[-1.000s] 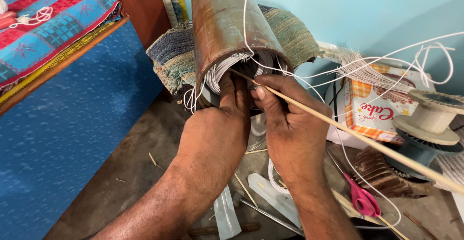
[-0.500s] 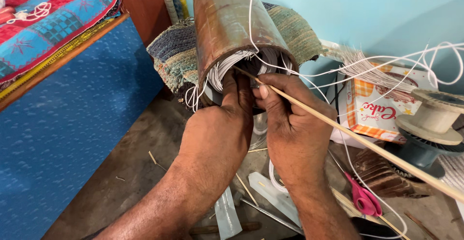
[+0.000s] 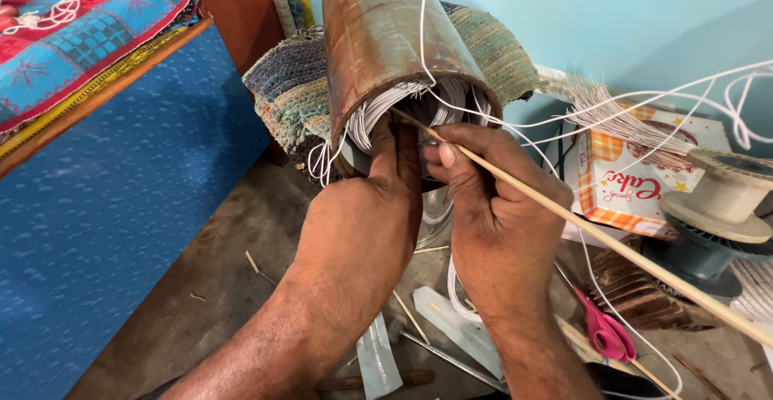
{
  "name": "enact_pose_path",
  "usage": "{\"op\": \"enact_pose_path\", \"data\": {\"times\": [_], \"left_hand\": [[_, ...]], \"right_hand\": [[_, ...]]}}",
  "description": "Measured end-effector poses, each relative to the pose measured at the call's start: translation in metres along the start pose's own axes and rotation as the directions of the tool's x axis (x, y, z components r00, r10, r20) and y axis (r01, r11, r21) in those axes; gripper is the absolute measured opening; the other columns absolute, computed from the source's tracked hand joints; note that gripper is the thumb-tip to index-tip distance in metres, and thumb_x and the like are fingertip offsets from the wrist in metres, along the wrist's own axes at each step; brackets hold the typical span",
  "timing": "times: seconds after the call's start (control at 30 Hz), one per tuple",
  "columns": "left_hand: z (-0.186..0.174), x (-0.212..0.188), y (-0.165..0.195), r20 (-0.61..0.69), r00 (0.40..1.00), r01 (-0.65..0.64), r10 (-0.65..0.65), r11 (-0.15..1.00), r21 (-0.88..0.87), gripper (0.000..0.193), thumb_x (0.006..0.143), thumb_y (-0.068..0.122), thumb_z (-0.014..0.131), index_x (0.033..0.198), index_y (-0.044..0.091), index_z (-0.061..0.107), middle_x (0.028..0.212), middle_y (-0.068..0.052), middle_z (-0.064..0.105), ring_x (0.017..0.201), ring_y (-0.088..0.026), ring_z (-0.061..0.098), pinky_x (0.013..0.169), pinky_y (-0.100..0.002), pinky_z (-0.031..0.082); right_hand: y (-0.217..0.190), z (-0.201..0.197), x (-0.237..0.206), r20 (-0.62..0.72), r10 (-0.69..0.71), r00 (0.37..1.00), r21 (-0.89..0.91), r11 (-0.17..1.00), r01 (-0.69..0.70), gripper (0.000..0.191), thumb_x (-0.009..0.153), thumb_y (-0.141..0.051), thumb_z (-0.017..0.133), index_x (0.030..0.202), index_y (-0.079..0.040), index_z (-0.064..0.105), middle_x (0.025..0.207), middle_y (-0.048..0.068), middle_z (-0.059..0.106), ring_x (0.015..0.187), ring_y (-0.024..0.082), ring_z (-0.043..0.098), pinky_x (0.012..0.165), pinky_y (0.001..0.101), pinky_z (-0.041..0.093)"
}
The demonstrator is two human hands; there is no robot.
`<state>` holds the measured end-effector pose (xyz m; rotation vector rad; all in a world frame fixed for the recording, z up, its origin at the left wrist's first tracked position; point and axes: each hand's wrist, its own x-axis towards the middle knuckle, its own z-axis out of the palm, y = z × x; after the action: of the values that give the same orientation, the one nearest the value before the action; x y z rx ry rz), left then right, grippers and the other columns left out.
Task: The person sits on the floor and threads white cords into a metal cylinder, using a wooden stick to push them in and a hammer to tap the cylinder. They then pull the cords out and gather them into a coiled bundle.
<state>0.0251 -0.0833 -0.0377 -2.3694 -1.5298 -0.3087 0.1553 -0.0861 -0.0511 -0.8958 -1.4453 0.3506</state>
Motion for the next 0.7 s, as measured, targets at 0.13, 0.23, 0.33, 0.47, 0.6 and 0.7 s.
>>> {"op": "enact_pose_path", "data": {"times": [0.13,0.23,0.33,0.47,0.6,0.7], "left_hand": [[-0.001,0.0,0.0,0.011,1.0,0.03,-0.029,0.993,-0.118,0.078,0.084,0.014,0.061,0.148,-0.017,0.031,0.124,-0.039,0.056,0.052,-0.032,0.067,0.035,-0.04,0.054],[0.0,0.0,-0.001,-0.003,1.0,0.021,-0.021,0.994,-0.109,0.08,0.08,0.013,0.062,0.146,-0.02,0.03,0.13,-0.042,0.052,0.051,-0.032,0.067,0.034,-0.04,0.053],[0.002,-0.001,-0.001,0.076,0.997,0.044,-0.034,0.989,-0.141,0.079,0.086,0.012,0.059,0.15,-0.02,0.026,0.12,-0.038,0.057,0.048,-0.03,0.067,0.036,-0.041,0.053],[0.004,-0.003,-0.001,0.034,0.999,0.003,-0.002,0.999,-0.033,0.073,0.086,0.013,0.056,0.146,-0.019,0.029,0.124,-0.041,0.056,0.048,-0.03,0.065,0.034,-0.039,0.052],[0.009,-0.002,0.0,-0.037,0.997,0.057,-0.066,0.977,-0.205,0.062,0.092,0.012,0.053,0.145,-0.013,0.035,0.119,-0.037,0.058,0.046,-0.032,0.063,0.035,-0.043,0.049],[0.012,-0.004,-0.001,-0.047,0.998,0.024,-0.031,0.989,-0.144,0.065,0.088,0.012,0.054,0.145,-0.013,0.036,0.128,-0.04,0.053,0.048,-0.032,0.063,0.033,-0.041,0.05]], "right_hand": [[0.0,0.0,0.001,0.005,0.003,1.0,0.002,1.0,-0.003,0.012,0.104,-0.004,0.068,0.114,0.002,0.071,0.097,0.009,0.077,0.091,0.014,0.078,0.081,0.0271,0.068],[0.002,0.0,0.002,0.014,0.009,1.0,0.004,1.0,-0.009,0.012,0.104,-0.004,0.068,0.114,0.002,0.071,0.097,0.009,0.077,0.09,0.014,0.078,0.08,0.0268,0.067],[0.002,0.001,0.003,0.024,0.014,1.0,-0.017,1.0,-0.014,0.013,0.103,-0.004,0.068,0.114,0.002,0.071,0.096,0.008,0.077,0.089,0.013,0.077,0.079,0.0258,0.066],[0.001,0.0,0.003,0.035,0.009,0.999,-0.045,0.999,-0.008,0.013,0.103,-0.004,0.069,0.114,0.001,0.072,0.095,0.008,0.077,0.086,0.012,0.076,0.077,0.0243,0.064],[0.002,-0.001,0.003,0.023,-0.028,0.999,-0.133,0.991,0.031,0.012,0.102,-0.005,0.072,0.113,0.0,0.073,0.091,0.007,0.077,0.078,0.01,0.073,0.069,0.0238,0.059],[0.003,0.0,0.003,0.016,-0.036,0.999,-0.109,0.993,0.038,0.012,0.103,-0.005,0.071,0.114,0.0,0.073,0.094,0.007,0.077,0.081,0.01,0.073,0.071,0.0234,0.06]]}}
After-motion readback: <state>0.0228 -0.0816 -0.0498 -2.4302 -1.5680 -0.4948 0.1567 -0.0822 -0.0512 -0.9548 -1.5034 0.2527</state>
